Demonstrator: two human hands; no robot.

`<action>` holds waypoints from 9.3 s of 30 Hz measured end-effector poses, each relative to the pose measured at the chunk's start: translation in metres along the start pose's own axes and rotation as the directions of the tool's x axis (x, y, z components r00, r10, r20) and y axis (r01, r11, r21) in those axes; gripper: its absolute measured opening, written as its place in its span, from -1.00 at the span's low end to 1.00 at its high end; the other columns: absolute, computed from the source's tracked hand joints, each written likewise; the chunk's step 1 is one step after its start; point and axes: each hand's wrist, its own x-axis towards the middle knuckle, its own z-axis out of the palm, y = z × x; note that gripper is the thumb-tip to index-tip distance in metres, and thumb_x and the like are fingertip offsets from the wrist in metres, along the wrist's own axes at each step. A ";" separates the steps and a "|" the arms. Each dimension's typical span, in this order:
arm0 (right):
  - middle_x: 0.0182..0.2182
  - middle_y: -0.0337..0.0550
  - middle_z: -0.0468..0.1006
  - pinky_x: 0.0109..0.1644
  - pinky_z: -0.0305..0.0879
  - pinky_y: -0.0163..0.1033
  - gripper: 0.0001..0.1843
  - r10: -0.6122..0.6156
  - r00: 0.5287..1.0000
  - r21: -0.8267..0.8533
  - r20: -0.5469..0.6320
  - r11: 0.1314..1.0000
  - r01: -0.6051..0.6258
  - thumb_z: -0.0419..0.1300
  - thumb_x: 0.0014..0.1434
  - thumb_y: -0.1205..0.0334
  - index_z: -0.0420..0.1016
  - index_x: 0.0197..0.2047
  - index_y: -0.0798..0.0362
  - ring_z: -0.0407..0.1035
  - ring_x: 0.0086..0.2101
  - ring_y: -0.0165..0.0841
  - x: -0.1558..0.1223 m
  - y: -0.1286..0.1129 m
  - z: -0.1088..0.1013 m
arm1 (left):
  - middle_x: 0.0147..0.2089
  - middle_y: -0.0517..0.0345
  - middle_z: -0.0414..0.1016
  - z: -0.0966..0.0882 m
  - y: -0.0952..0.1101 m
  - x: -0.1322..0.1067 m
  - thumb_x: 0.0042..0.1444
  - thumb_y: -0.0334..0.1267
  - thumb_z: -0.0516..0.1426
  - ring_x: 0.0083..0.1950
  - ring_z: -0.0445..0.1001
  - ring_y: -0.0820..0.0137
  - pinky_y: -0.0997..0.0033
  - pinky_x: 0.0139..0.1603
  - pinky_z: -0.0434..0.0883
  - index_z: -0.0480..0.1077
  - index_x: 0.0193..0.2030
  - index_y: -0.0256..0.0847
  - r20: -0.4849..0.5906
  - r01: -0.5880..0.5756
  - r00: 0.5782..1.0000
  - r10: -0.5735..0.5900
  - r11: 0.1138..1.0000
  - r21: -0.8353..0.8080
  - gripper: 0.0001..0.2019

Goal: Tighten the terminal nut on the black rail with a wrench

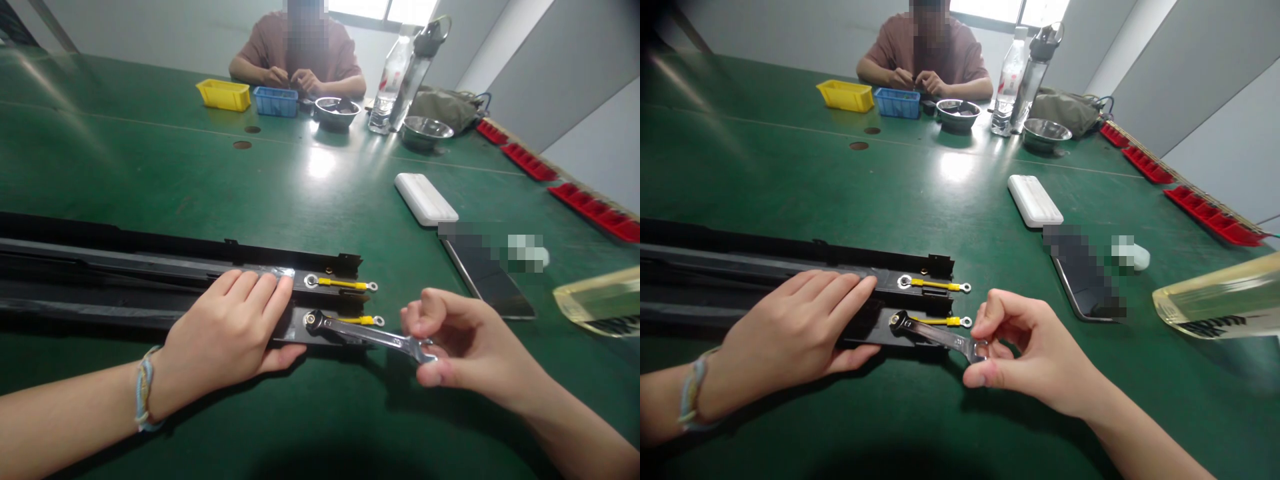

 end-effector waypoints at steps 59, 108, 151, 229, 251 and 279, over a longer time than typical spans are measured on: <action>-0.48 -0.22 0.54 -0.44 0.37 -0.36 -0.76 -0.110 0.950 -0.217 -0.293 0.975 0.046 0.54 -0.19 0.24 0.61 -0.42 -0.05 0.42 -0.45 -0.36 0.010 -0.003 0.003 | -0.28 -0.18 0.51 -0.007 -0.002 -0.008 0.23 0.12 -0.07 -0.32 0.45 0.13 0.16 -0.33 0.38 0.44 -0.10 -0.49 0.000 -0.003 1.000 0.003 1.000 0.004 -0.40; -0.48 -0.24 0.48 -0.54 0.22 -0.39 -0.66 -0.035 0.966 -0.081 -0.257 0.997 0.015 0.55 -0.24 0.16 0.49 -0.46 0.02 0.29 -0.52 -0.43 0.021 0.015 -0.004 | -0.29 -0.16 0.50 -0.007 -0.006 -0.011 0.25 0.11 -0.09 -0.31 0.45 0.14 0.17 -0.34 0.36 0.44 -0.10 -0.49 -0.015 -0.004 1.000 0.004 1.000 0.001 -0.40; -0.45 -0.27 0.44 -0.55 0.20 -0.40 -0.65 -0.032 0.978 -0.036 -0.208 0.999 0.025 0.53 -0.18 0.20 0.45 -0.41 0.02 0.27 -0.53 -0.46 0.016 0.018 -0.007 | -0.26 -0.17 0.50 -0.004 0.000 -0.009 0.21 0.11 -0.04 -0.31 0.43 0.13 0.16 -0.34 0.35 0.44 -0.07 -0.51 -0.002 -0.016 1.000 0.016 1.000 -0.001 -0.40; -0.52 -0.31 0.39 -0.46 0.25 -0.33 -0.69 -0.184 0.978 -0.083 -0.101 0.981 0.176 0.52 -0.15 0.31 0.44 -0.45 0.00 0.27 -0.51 -0.43 0.007 0.009 0.003 | -0.27 -0.16 0.51 0.001 -0.002 -0.009 0.23 0.11 -0.08 -0.31 0.44 0.16 0.16 -0.32 0.36 0.44 -0.08 -0.49 -0.010 -0.012 1.000 0.012 1.000 0.012 -0.40; -0.50 -0.24 0.44 -0.51 0.29 -0.33 -0.64 -0.122 0.958 -0.125 -0.260 0.988 0.091 0.53 -0.19 0.10 0.43 -0.49 -0.01 0.31 -0.51 -0.39 0.016 0.014 0.000 | -0.27 -0.15 0.51 -0.002 -0.001 -0.009 0.21 0.12 -0.05 -0.31 0.46 0.12 0.15 -0.34 0.40 0.44 -0.08 -0.50 0.003 -0.007 1.000 0.007 1.000 0.009 -0.39; -0.53 -0.29 0.43 -0.56 0.26 -0.38 -0.64 -0.076 0.993 -0.194 -0.095 0.979 0.056 0.51 -0.17 0.30 0.36 -0.50 0.01 0.26 -0.59 -0.47 0.001 -0.001 0.007 | -0.26 -0.18 0.50 0.003 -0.003 -0.006 0.23 0.12 -0.07 -0.31 0.43 0.14 0.16 -0.33 0.34 0.43 -0.07 -0.50 -0.003 -0.002 1.000 0.002 1.000 -0.013 -0.40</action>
